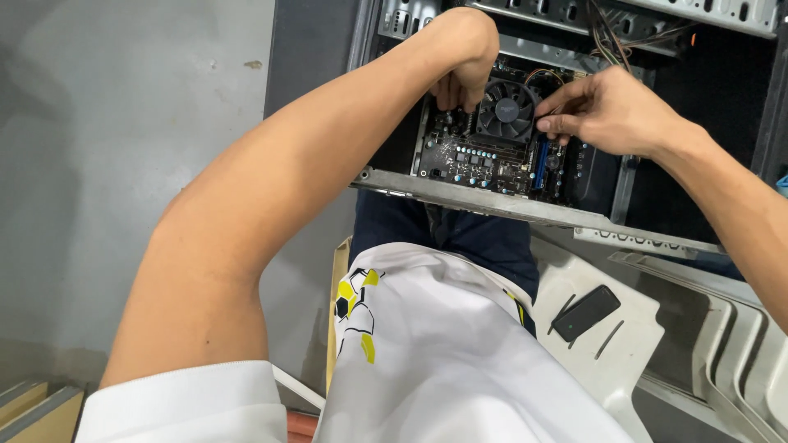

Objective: Connecting power and data cables to a motherboard and installing a CPU cooling fan inside a computer case.

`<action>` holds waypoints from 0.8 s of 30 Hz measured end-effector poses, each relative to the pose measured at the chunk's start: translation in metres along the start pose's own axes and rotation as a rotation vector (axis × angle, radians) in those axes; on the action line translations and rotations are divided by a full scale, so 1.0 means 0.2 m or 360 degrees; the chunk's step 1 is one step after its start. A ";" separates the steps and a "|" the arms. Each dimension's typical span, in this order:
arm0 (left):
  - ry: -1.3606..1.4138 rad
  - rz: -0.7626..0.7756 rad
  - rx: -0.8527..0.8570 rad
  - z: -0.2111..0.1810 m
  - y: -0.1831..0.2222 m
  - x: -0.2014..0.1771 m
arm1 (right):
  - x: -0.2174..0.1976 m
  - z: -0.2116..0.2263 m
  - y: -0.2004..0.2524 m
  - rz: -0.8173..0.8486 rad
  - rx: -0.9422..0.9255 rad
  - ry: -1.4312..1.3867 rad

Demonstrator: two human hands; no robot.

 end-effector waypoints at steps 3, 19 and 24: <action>-0.0178 0.0106 -0.0065 -0.01 -0.01 0.04 | 0.01 -0.02 -0.02 -0.0007 -0.0055 -0.0070; 0.1111 -0.1080 -0.0133 0.09 0.09 -0.09 | -0.01 0.00 0.00 -0.0034 -0.0021 -0.0102; 0.0890 -0.0562 -0.0269 0.08 0.06 -0.02 | -0.02 0.03 0.04 0.0056 0.0096 0.0087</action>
Point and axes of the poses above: each hand's wrist, its own y-axis away from the middle knuckle, its own x-axis out of the palm, z = x × y, the point moved 10 cm from there along -y, towards the middle knuckle, and after that the axes turned 1 degree about z, right-handed, at the moved point
